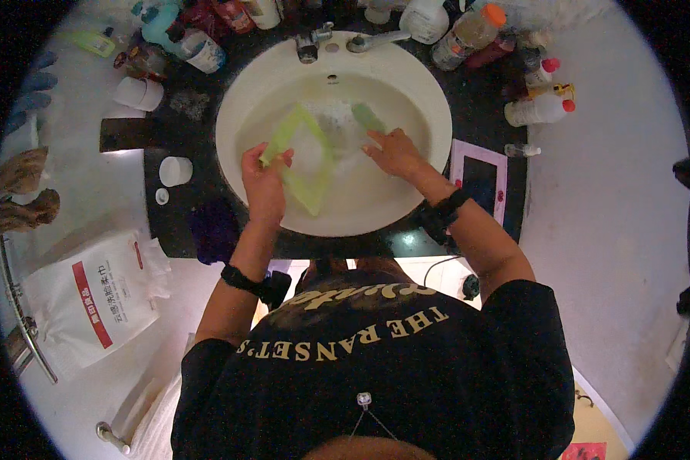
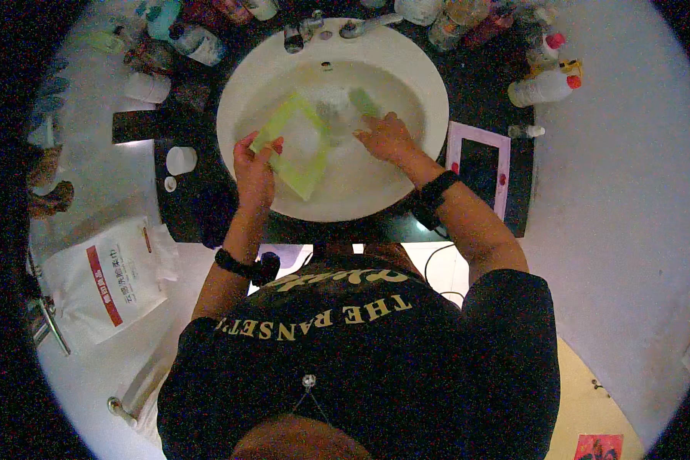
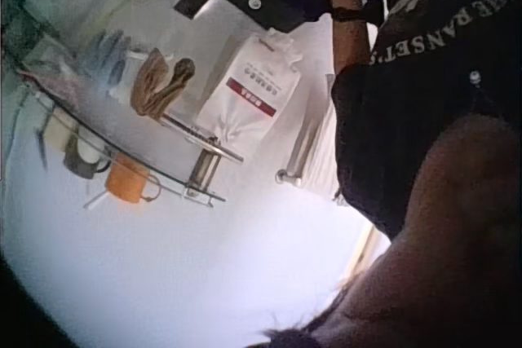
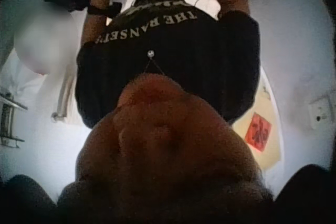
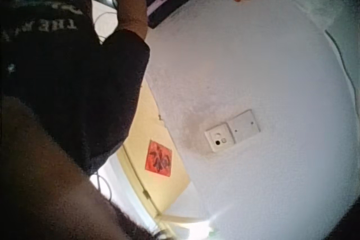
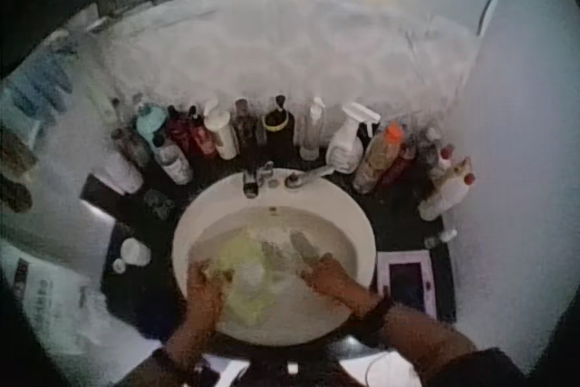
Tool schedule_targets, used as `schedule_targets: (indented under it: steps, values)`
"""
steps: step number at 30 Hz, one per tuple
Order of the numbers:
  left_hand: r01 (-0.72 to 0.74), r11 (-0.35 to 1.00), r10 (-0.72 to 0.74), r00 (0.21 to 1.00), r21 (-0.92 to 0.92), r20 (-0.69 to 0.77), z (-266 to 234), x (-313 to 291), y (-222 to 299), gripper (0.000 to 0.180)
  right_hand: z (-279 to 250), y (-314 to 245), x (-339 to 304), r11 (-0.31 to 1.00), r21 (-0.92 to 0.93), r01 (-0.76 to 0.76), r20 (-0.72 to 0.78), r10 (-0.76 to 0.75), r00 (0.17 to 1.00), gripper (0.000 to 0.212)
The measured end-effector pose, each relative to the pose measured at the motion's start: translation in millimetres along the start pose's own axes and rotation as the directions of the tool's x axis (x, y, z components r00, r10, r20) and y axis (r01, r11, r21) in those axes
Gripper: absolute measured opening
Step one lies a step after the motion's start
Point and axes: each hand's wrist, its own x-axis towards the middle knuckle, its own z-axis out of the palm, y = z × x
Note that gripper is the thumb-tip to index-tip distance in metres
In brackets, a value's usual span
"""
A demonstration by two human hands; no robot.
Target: The person washes two face masks in a bathroom sink. They scrub a pink mask with a brush, rinse it, then repeat the process with a green mask. Finally, they dry the green mask with a purple cloth.
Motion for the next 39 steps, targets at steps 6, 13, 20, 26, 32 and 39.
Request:
schedule_targets:
  steps: [6,13,20,26,32,39]
  values:
    - [-0.649,0.536,0.378,0.757,0.54,0.533,39,-37,6,0.049,-2,-47,25,0.165,0.868,-0.469,0.44,0.182,0.879,0.053]
    - [-0.586,0.6,0.305,0.797,0.545,0.521,27,-32,-8,0.068,-32,-51,31,-0.043,0.859,-0.511,0.51,-0.024,0.86,0.055]
    - [0.337,0.94,-0.342,0.929,0.061,0.143,-8,49,-21,0.045,-28,-21,43,-0.133,0.803,-0.58,0.526,-0.297,0.797,0.056]
    - [0.293,0.947,-0.257,0.937,-0.131,0.236,-4,53,-22,0.033,-24,-33,80,0.791,0.55,-0.269,0.052,0.289,0.956,0.056]
    - [0.243,0.967,-0.256,0.909,0.081,0.329,5,64,-3,0.034,-55,-39,147,0.961,0.038,0.275,-0.528,-0.214,0.822,0.058]
    - [0.107,0.974,-0.186,0.883,0.2,0.431,36,89,9,0.03,-76,-33,170,0.928,-0.077,0.365,-0.4,-0.364,0.841,0.057]
